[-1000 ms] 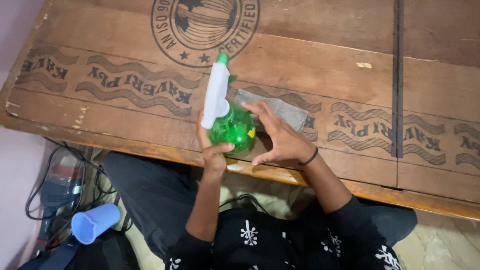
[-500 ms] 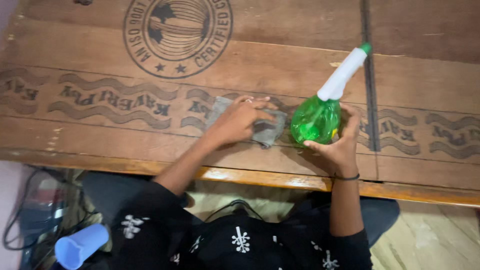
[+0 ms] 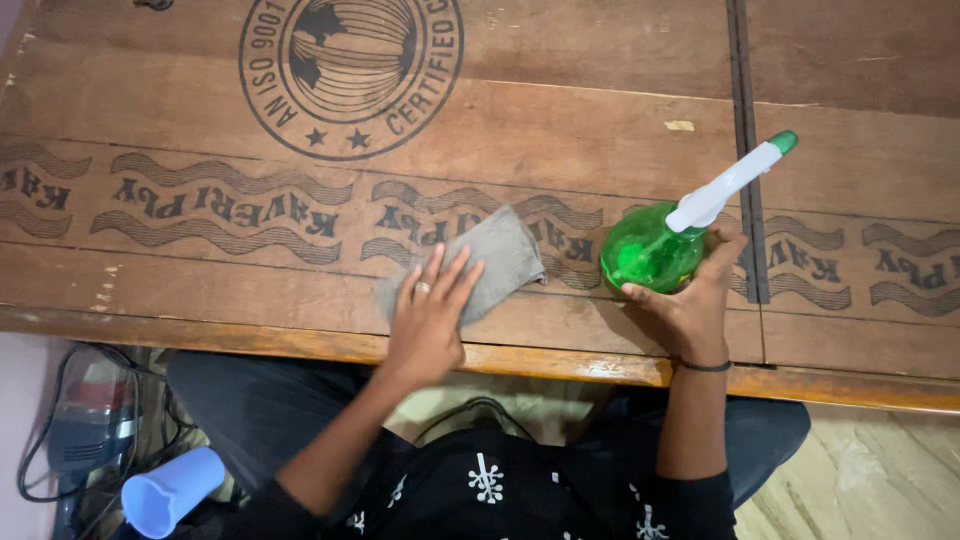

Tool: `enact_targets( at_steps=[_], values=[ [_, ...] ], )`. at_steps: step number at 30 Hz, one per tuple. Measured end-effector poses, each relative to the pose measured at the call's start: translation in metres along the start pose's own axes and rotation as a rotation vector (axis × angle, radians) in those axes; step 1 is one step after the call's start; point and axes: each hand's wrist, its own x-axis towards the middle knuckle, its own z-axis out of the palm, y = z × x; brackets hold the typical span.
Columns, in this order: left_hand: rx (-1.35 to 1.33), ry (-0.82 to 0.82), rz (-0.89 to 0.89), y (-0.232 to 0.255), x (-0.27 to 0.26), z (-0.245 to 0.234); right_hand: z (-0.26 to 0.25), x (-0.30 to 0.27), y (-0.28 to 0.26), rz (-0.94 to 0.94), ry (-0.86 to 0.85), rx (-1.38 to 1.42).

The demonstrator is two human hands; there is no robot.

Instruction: The person sprays a green cleaning solution onto a wooden table and wipes the surface with a gray cloth. They repeatedly spray and wipe different sections of the table, folding the cloth occasionally to use a clean side.

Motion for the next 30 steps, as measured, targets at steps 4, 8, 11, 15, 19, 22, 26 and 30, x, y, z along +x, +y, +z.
enact_targets(
  at_steps=[4, 8, 11, 15, 19, 22, 26, 30],
  values=[
    [-0.049, -0.024, -0.026, 0.012, -0.028, -0.001, -0.001, 0.0, -0.004, 0.034, -0.029, 0.075],
    [0.028, -0.247, 0.01, 0.005, -0.021, -0.014, 0.0, -0.001, -0.005, 0.002, -0.037, 0.081],
    [0.046, -0.31, 0.105, 0.002, 0.0, -0.016, -0.001, 0.0, -0.005, 0.0, -0.035, 0.084],
    [0.061, -0.252, 0.224, 0.0, 0.027, -0.011, -0.001, -0.001, -0.005, 0.017, -0.039, 0.095],
    [0.077, -0.232, 0.179, 0.006, 0.028, -0.009, -0.001, -0.002, -0.001, 0.066, -0.054, 0.117],
    [0.095, -0.163, 0.143, 0.001, 0.017, -0.013, -0.001, -0.003, 0.0, 0.034, -0.043, 0.119],
    [0.136, -0.136, 0.013, -0.019, -0.005, -0.025, -0.002, -0.004, -0.003, 0.074, -0.066, 0.129],
    [0.254, 0.009, -0.137, -0.058, -0.024, -0.042, -0.002, -0.003, -0.008, 0.059, -0.066, 0.104]
  ],
)
